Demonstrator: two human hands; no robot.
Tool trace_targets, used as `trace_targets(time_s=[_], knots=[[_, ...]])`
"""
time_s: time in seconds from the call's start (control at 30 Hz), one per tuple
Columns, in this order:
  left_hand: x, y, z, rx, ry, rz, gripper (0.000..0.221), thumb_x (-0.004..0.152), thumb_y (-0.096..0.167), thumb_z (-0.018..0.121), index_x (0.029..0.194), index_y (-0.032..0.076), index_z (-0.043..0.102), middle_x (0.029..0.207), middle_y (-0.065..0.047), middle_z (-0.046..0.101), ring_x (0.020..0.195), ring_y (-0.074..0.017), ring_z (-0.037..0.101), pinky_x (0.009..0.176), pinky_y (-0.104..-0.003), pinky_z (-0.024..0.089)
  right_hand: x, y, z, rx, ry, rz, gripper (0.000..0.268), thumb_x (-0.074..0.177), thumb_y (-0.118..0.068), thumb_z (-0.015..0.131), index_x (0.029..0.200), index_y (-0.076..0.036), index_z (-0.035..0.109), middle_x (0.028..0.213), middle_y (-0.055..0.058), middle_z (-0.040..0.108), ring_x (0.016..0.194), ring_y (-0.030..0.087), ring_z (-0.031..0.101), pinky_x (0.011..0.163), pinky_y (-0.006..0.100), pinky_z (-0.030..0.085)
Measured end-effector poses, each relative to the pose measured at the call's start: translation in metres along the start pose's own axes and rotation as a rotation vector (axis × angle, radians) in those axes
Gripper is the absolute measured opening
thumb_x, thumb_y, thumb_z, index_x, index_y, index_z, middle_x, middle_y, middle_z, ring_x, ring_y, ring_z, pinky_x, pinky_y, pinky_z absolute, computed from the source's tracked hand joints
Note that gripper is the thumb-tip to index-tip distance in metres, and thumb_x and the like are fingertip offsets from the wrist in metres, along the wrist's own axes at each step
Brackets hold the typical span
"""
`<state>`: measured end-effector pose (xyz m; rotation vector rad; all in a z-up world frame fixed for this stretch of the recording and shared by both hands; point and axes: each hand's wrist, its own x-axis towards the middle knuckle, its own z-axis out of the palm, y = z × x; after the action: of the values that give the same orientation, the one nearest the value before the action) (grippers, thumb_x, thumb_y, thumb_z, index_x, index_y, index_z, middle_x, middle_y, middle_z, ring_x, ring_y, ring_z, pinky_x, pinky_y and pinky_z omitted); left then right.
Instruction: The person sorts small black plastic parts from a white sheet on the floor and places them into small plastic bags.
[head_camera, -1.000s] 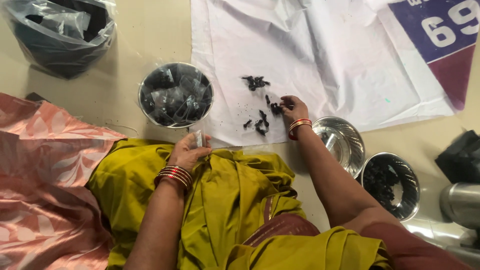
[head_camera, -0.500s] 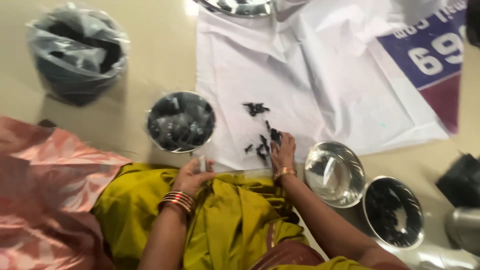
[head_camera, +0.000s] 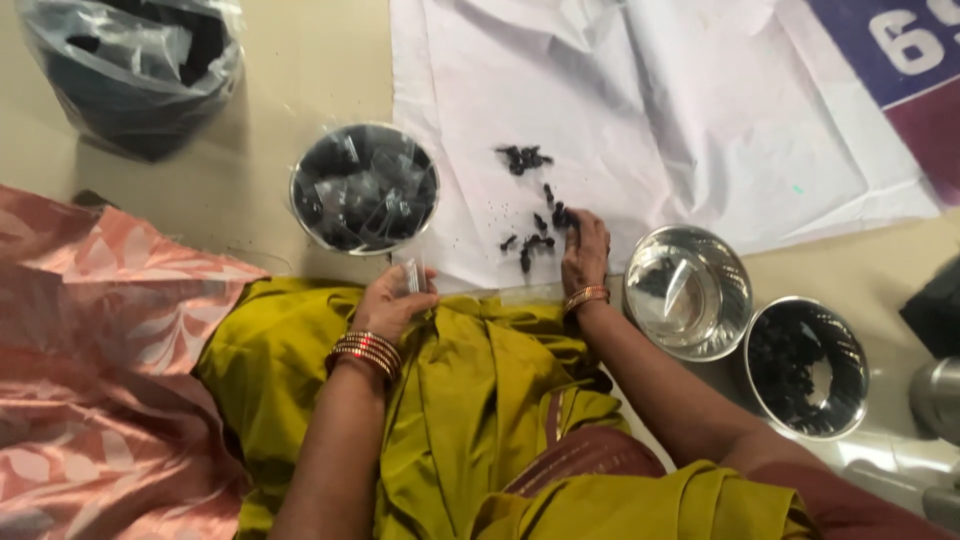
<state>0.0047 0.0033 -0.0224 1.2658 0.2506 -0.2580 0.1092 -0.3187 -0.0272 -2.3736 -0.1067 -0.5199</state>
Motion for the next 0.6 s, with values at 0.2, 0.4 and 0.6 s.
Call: trace_targets(time_s=[0.2,0.4,0.6], knots=[[-0.021,0.034,0.014,-0.025,0.048,-0.064,0.034,0.081,-0.005,0.074,0.114,0.003,0.071,0.094,-0.005,0.074,0.084,-0.0148,0.07,0.078,-0.029,0.058,-0.002,-0.001,-0.002,0.032,0.003,-0.027,0.028,0.101,-0.005,0.056,0.128,-0.01,0.061,0.126,0.014,0.063,0.118,0.037,0.056,0.105,0.047,0.043],[-0.016,0.026,0.01,0.022,0.053,-0.052,0.034,0.081,-0.005,0.074,0.114,0.003,0.071,0.095,-0.006,0.075,0.086,-0.0151,0.071,0.081,-0.028,0.058,-0.003,0.001,-0.001,0.068,0.02,0.008,0.025,0.104,-0.008,0.057,0.127,-0.013,0.062,0.125,0.012,0.063,0.118,0.033,0.058,0.103,0.046,0.047],[-0.008,0.009,0.004,-0.059,0.015,0.016,0.034,0.08,-0.007,0.074,0.113,0.001,0.07,0.093,-0.007,0.074,0.087,-0.0166,0.071,0.082,-0.029,0.057,0.001,-0.051,-0.027,0.115,-0.07,-0.029,0.022,0.088,-0.012,0.076,0.109,-0.015,0.074,0.13,0.01,0.06,0.122,0.033,0.052,0.104,0.044,0.044]])
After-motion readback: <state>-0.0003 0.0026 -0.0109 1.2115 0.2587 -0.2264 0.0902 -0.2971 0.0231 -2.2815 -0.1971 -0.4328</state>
